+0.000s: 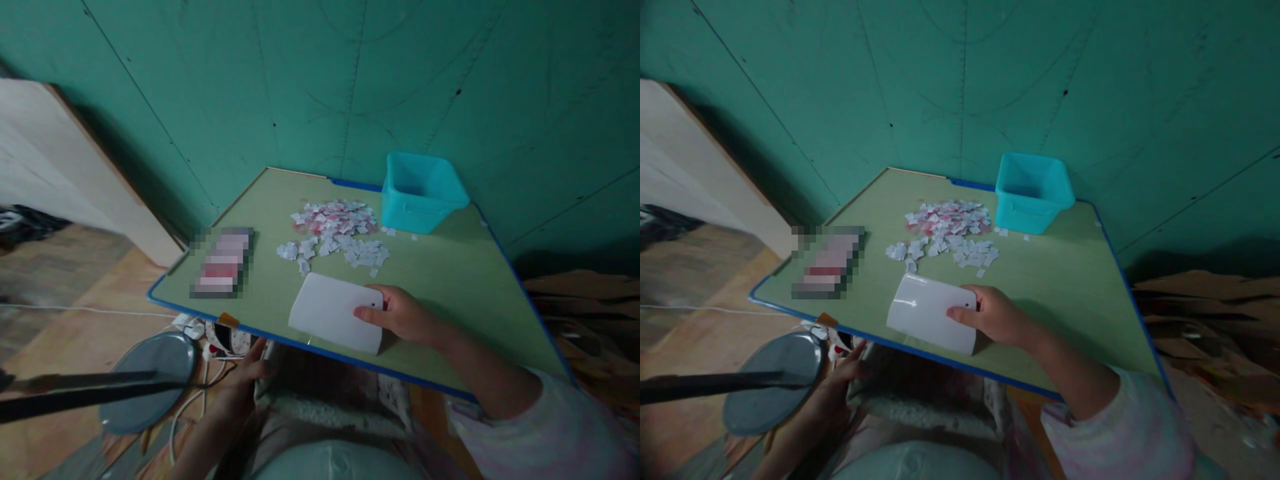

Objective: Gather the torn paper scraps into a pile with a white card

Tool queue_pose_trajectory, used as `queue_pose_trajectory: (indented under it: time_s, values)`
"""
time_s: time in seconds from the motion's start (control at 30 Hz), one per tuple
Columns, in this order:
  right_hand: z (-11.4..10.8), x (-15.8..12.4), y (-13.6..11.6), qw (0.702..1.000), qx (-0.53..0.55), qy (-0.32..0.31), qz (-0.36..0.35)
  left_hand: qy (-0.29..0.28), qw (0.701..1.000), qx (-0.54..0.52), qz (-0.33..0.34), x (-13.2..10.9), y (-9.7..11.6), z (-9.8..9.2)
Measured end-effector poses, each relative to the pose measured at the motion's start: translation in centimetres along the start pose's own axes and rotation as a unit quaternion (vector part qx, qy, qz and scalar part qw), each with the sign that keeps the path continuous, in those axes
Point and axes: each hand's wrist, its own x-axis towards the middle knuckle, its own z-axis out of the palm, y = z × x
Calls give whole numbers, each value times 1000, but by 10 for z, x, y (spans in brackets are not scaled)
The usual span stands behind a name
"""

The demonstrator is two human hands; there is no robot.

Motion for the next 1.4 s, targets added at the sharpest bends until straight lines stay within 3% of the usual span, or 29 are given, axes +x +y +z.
queue_pose_trajectory:
  time_s: [0.1,0.3,0.53,0.73,1.23,1.4]
  values:
    - [0,-1,-2,1000,8,0,-5,21,1000,0,1,2,0,-3]
    - [1,-2,-5,1000,-2,1,-6,-17,1000,-6,25,-1,2,-1]
    - [1,-1,-6,1000,16,-1,-12,-15,1000,-20,-4,-3,-1,1]
    - [1,-2,-5,1000,12,-11,-13,-2,1000,-6,13,-4,-2,-3]
    - [6,-7,-8,998,16,-53,-7,-52,998,-39,8,-4,-3,-1]
    - [3,-6,-7,1000,14,-9,-17,-39,999,-28,12,-5,-3,-5]
